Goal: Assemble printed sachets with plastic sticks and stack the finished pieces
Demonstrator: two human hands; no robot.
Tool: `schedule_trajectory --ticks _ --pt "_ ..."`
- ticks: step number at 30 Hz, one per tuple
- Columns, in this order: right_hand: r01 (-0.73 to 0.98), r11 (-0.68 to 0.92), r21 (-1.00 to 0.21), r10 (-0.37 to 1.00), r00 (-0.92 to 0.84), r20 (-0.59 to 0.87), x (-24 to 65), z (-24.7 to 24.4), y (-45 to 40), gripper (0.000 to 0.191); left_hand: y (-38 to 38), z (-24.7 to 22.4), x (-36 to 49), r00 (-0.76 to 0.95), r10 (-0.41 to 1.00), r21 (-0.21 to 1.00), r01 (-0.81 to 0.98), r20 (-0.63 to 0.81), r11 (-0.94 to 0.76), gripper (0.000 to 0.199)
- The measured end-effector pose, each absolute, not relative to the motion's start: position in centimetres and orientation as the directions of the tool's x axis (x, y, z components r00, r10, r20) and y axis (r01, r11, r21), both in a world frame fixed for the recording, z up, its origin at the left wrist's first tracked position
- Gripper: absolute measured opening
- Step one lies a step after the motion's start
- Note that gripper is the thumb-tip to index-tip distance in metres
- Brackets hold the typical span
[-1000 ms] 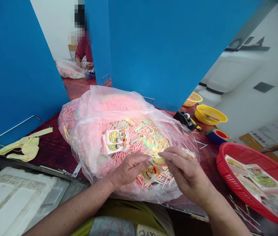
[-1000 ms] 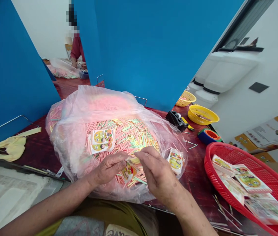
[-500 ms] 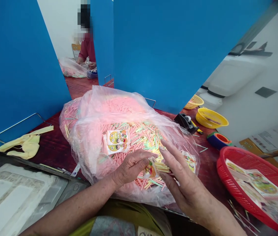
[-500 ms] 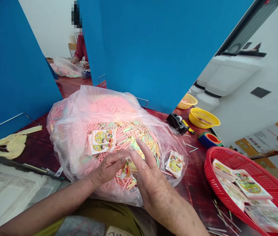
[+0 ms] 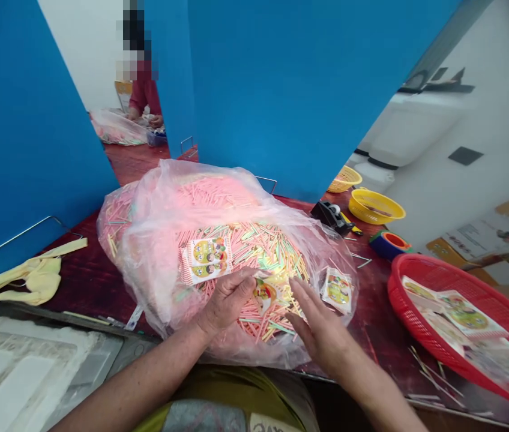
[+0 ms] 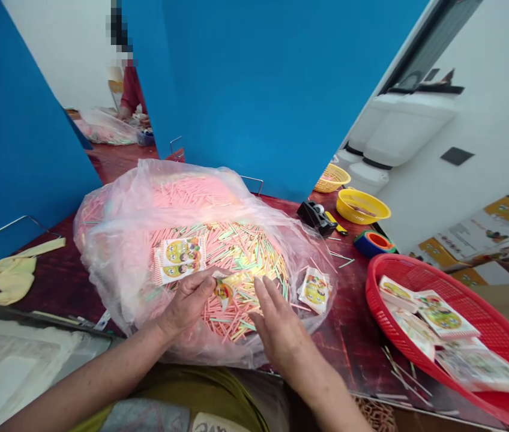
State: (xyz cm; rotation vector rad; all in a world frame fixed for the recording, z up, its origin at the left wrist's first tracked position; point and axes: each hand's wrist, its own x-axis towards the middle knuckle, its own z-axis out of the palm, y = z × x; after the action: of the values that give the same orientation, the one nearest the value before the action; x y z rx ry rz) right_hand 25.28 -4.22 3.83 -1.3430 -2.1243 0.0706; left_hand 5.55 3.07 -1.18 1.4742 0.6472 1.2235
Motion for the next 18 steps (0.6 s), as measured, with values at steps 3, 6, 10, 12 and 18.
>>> schedule_trajectory --ticks 3,6,10,12,18 --pt "0.77 0.394 -0.503 0.853 -0.102 0.512 22.8 2.2 -3.9 0.021 2.8 -1.0 5.8 0.367 0.811 0.89 -0.162 0.456 -0.426 0.031" --pt "0.706 0.467 -0.532 0.798 -0.076 0.598 21.2 2.2 -3.6 0.017 2.6 -1.4 5.8 0.424 0.78 0.886 -0.162 0.461 -0.435 0.037" --pt "0.643 0.517 -0.564 0.792 -0.111 0.6 22.4 1.7 -4.0 0.023 2.7 -2.1 5.8 0.589 0.761 0.956 -0.069 0.271 -0.287 0.082" --pt "0.617 0.377 -0.691 0.883 -0.014 0.469 24.3 1.3 -4.3 0.019 2.7 -2.2 6.2 0.609 0.772 0.951 0.09 0.182 -0.295 0.084" --pt "0.687 -0.204 -0.697 0.862 0.464 0.205 34.7 0.5 -2.2 0.034 2.4 -1.5 7.8 0.739 0.605 0.668 0.292 0.297 -0.684 0.027"
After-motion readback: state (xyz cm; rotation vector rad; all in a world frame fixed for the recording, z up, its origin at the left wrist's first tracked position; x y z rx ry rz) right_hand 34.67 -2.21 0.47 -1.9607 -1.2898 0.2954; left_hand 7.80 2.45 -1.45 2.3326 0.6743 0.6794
